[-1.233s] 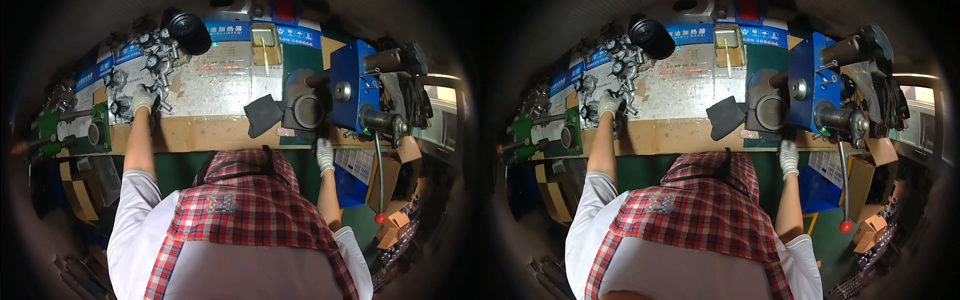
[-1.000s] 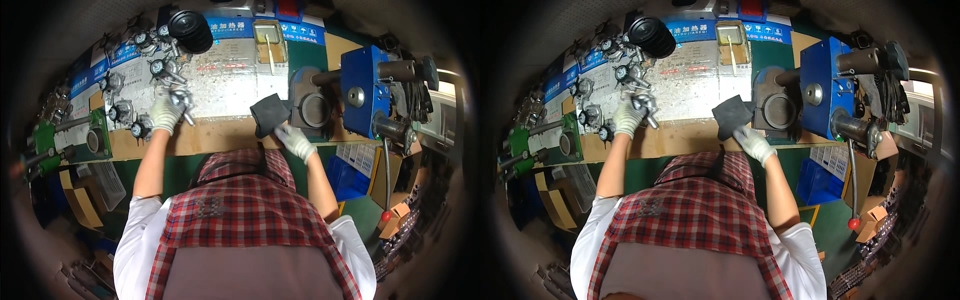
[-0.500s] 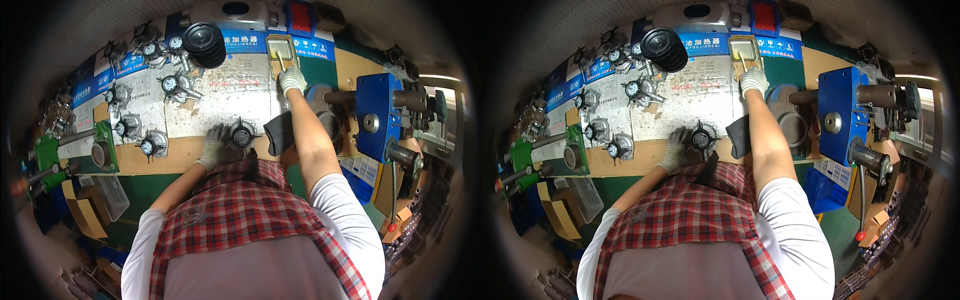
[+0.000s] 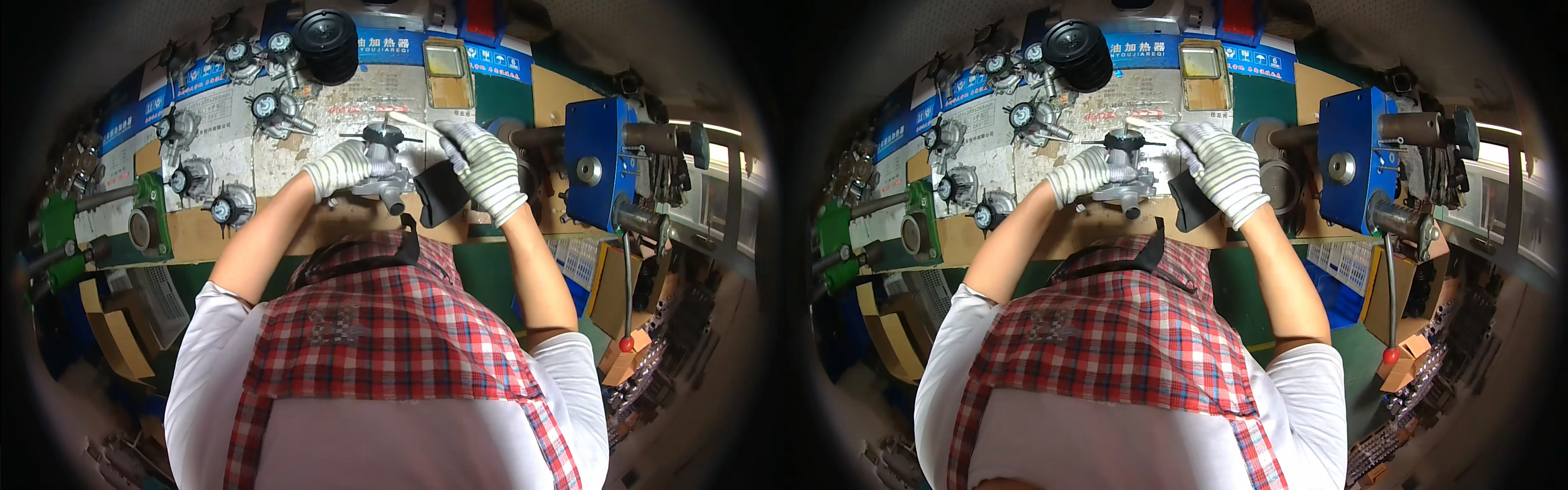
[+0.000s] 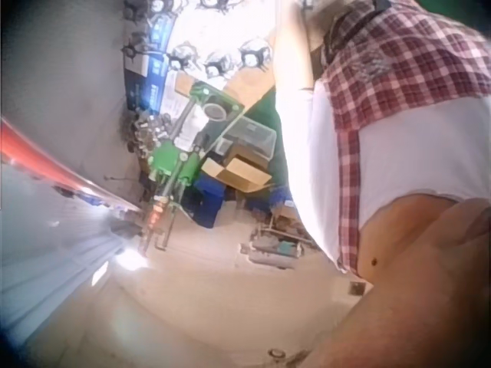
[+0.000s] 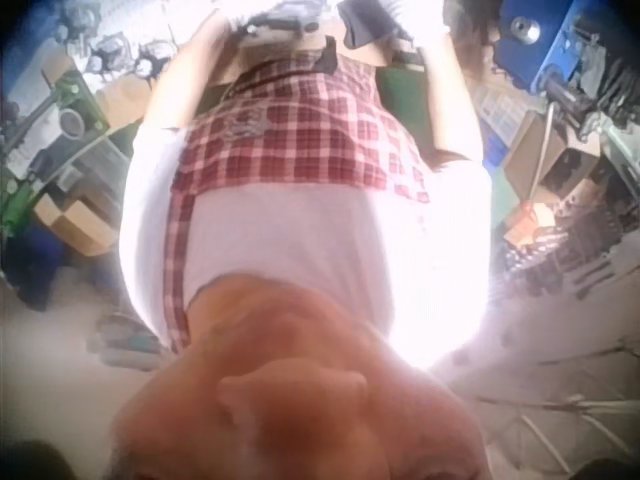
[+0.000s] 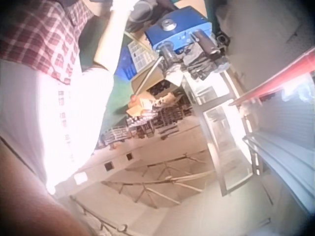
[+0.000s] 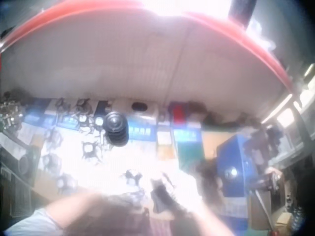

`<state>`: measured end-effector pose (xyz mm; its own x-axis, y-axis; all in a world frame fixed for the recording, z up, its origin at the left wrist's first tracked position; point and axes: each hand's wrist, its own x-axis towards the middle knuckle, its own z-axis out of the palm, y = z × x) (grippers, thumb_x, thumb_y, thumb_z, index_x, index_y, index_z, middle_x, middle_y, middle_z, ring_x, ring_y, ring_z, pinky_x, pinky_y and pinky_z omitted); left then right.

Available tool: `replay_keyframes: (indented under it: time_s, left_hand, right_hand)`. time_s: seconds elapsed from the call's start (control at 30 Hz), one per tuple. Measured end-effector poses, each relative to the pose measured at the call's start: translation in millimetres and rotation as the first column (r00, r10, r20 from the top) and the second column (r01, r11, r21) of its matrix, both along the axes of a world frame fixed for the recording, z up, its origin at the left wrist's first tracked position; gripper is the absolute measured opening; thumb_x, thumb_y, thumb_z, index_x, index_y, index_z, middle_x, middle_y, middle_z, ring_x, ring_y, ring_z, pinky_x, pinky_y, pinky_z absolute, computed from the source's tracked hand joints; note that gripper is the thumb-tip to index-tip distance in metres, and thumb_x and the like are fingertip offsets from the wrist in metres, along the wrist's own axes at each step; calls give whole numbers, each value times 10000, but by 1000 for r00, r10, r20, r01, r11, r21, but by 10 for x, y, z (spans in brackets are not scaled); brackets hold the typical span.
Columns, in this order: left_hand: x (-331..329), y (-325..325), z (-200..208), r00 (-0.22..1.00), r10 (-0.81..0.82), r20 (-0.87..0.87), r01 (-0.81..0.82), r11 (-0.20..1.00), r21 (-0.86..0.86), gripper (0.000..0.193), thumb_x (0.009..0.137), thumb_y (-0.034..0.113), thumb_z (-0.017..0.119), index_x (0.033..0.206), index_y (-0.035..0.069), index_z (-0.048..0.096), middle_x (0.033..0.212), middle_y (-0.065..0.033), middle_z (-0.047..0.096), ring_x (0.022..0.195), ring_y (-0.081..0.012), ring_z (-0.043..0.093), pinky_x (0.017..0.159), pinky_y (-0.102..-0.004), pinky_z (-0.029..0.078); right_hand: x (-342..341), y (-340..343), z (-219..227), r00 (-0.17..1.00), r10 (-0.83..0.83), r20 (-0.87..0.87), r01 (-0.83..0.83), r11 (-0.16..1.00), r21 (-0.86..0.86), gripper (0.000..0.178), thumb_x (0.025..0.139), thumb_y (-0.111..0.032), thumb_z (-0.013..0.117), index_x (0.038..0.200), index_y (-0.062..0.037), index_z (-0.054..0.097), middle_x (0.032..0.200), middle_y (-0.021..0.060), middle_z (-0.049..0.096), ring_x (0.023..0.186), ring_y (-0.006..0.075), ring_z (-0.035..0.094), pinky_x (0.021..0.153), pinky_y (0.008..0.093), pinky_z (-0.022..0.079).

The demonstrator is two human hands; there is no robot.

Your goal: The person repeatedly picks up metallic mechanical components and black circular parts from a workbench and a cardboard box. They use a blue manual press machine to attach the black parts to the metallic components, then place the assembled units back on the bench.

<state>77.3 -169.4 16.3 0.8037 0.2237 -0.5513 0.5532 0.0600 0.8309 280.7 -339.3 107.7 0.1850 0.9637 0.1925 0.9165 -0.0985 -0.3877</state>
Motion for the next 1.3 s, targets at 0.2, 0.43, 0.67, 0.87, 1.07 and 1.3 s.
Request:
replay_keyframes:
  time_s: [0.2,0.43,0.67,0.87,1.07,1.3]
  left_hand:
    - [-132,54,334,995,-95,-24,97,989,113,450,830,475,760,993,57,740,882,-89,716,810,-194,617,781,-362,504]
    - [-89,119,401,978,-180,-106,198,963,182,466,810,474,755,988,45,729,899,-127,722,810,-229,627,799,-390,502]
    - [-4,133,208,963,-115,-243,154,977,147,589,733,535,816,1033,36,725,919,-128,723,833,-224,659,778,-363,537]
    - [-175,207,21,943,63,-326,-92,993,-74,474,816,322,817,1180,63,659,1120,-91,695,933,-218,664,827,-359,538]
    - [-1422,260,-664,873,-142,467,-73,908,414,548,888,250,720,1362,85,500,1327,-159,589,1165,-327,603,999,-407,488]
    - [-1749,200,-227,684,726,-73,-640,549,-538,525,927,411,674,1309,66,566,1203,-59,637,1021,-183,633,872,-356,533]
  right_hand:
    - [-96,155,165,967,118,227,-74,978,-194,298,886,-103,616,1175,-146,676,971,106,677,917,308,666,761,424,537]
    - [-109,326,124,980,-195,-43,157,885,-438,220,969,-214,579,1118,-92,684,1011,162,716,955,379,665,786,434,534]
    - [137,419,-470,535,-435,-724,-138,801,-583,318,1017,-294,550,1045,-19,709,749,42,658,585,135,589,569,292,493]
    - [637,791,-1430,678,-602,-422,427,790,-440,370,1003,-348,511,1103,-16,639,909,181,704,832,308,672,785,416,532]
    - [739,1175,-1836,443,-890,107,858,386,-340,363,956,-365,580,1129,-60,674,1152,197,631,1080,367,629,905,468,530]
    - [608,1694,-1480,611,-792,2,783,605,143,502,940,-467,604,1245,-69,630,1333,221,545,1224,383,520,1032,524,442]
